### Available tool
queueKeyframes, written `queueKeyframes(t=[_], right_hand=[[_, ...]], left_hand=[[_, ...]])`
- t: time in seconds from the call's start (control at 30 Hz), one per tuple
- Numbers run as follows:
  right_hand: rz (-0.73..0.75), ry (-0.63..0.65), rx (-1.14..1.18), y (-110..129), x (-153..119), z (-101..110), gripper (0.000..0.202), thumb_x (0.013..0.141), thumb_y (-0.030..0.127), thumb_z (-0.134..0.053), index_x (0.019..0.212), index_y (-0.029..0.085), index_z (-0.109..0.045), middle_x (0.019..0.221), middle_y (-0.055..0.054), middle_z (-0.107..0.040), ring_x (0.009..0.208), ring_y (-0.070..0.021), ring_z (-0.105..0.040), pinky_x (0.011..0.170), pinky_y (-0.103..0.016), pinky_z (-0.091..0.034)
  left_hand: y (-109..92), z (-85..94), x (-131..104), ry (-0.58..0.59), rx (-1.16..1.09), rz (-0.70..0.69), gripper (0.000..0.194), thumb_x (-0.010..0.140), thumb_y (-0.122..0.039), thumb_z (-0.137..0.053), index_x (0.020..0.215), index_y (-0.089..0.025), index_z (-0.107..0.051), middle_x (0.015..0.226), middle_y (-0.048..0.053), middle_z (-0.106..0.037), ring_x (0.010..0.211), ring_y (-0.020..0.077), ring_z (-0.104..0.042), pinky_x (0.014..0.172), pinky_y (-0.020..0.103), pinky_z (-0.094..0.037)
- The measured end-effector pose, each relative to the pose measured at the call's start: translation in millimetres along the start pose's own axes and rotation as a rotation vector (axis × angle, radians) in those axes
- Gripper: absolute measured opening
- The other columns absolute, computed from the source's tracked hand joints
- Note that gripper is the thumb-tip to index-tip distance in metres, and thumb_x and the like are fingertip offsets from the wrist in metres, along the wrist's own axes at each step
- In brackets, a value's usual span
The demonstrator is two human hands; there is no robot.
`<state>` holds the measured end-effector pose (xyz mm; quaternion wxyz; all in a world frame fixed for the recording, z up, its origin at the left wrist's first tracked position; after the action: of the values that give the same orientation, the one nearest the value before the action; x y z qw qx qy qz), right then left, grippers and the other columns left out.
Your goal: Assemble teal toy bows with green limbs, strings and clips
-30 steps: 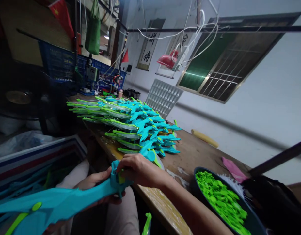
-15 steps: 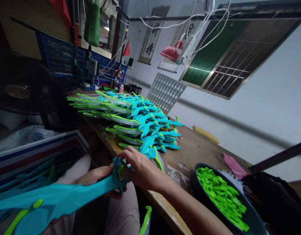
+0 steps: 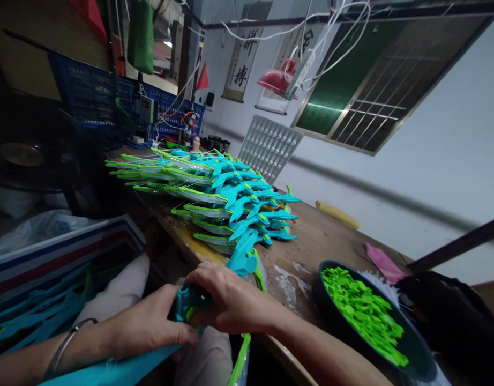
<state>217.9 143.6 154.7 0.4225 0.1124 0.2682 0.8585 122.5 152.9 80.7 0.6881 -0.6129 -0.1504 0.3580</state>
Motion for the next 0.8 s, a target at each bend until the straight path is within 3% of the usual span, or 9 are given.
queueKeyframes(t=[0.17,0.27,0.33,0.4,0.53,0.67,0.73,0.8], right_hand=[[0.047,0.038,0.061,4.0,1.4,-3.6,0.052,0.071,0.012,-0.087,0.119,0.017,-0.066,0.1,-0.003,-0.066,0.087,-0.0171,-0.06,0.077,-0.027,-0.046],[0.03,0.051,0.118,0.5,3.7,-4.9,0.049,0.069,0.016,-0.09,0.114,0.017,-0.069,0.092,0.0,-0.064,0.079,-0.0143,-0.058,0.068,-0.022,-0.045],[0.016,0.052,0.149,-0.4,4.3,-6.1,0.054,0.071,0.018,-0.089,0.12,0.018,-0.068,0.095,-0.001,-0.064,0.079,-0.0142,-0.06,0.066,-0.021,-0.047],[0.066,0.016,0.112,5.5,3.9,-5.0,0.056,0.079,0.015,-0.084,0.131,0.02,-0.063,0.108,-0.005,-0.065,0.088,-0.0162,-0.063,0.074,-0.024,-0.051],[0.328,-0.067,-0.136,32.7,-2.7,-5.1,0.027,0.1,0.014,-0.057,0.125,0.019,-0.066,0.13,-0.012,-0.058,0.112,-0.0213,-0.058,0.096,-0.033,-0.049],[0.461,-0.045,-0.342,47.4,-11.1,-8.5,0.028,0.107,0.018,-0.04,0.113,0.01,-0.066,0.106,-0.013,-0.065,0.093,-0.0212,-0.054,0.083,-0.033,-0.048],[0.439,-0.047,-0.407,47.9,-13.6,-4.4,0.029,0.107,0.016,-0.038,0.104,0.011,-0.066,0.089,-0.009,-0.062,0.081,-0.0206,-0.05,0.072,-0.033,-0.044],[0.377,-0.072,-0.378,44.7,-15.7,3.4,0.029,0.105,0.012,-0.037,0.105,0.014,-0.067,0.084,-0.007,-0.06,0.077,-0.0196,-0.049,0.068,-0.032,-0.04]], left_hand=[[-0.1,-11.3,-9.3,0.018,-0.044,0.054,0.019,0.069,-0.026,-0.073,0.081,-0.018,-0.06,0.067,-0.005,-0.059,0.061,0.0162,-0.059,0.052,0.023,-0.044],[1.4,-12.1,-12.1,0.044,-0.057,0.053,0.019,0.068,-0.023,-0.073,0.083,-0.017,-0.062,0.07,-0.004,-0.062,0.062,0.0161,-0.061,0.054,0.023,-0.046],[7.9,-12.1,-12.0,0.073,-0.106,0.1,0.023,0.069,-0.025,-0.074,0.088,-0.017,-0.064,0.072,-0.002,-0.066,0.062,0.0178,-0.064,0.054,0.024,-0.048],[13.2,-10.6,-10.4,0.092,-0.22,0.135,0.028,0.07,-0.028,-0.075,0.094,-0.017,-0.064,0.072,-0.001,-0.067,0.058,0.0185,-0.065,0.054,0.027,-0.05],[5.7,-6.5,-7.6,0.167,-0.414,0.053,0.031,0.068,-0.024,-0.075,0.097,-0.016,-0.066,0.072,-0.002,-0.067,0.057,0.0156,-0.062,0.055,0.026,-0.049],[-1.8,-3.1,-11.8,0.251,-0.521,-0.022,0.033,0.065,-0.02,-0.077,0.097,-0.016,-0.066,0.08,-0.002,-0.07,0.065,0.0136,-0.061,0.065,0.025,-0.051],[0.1,-0.5,-13.9,0.25,-0.563,-0.025,0.037,0.065,-0.02,-0.079,0.099,-0.016,-0.066,0.084,-0.001,-0.07,0.069,0.0136,-0.062,0.068,0.025,-0.052],[3.4,2.1,-15.7,0.234,-0.567,-0.01,0.039,0.065,-0.023,-0.081,0.101,-0.015,-0.066,0.085,0.0,-0.07,0.071,0.0157,-0.064,0.067,0.027,-0.053]])
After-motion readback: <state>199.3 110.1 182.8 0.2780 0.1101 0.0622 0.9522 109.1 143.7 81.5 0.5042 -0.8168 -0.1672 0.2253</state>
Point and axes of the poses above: each hand's wrist, its own x-axis towards the middle knuckle, its own z-axis out of the back of the hand, y = z × x, the point moved 8 cm from there along x, towards the middle knuckle
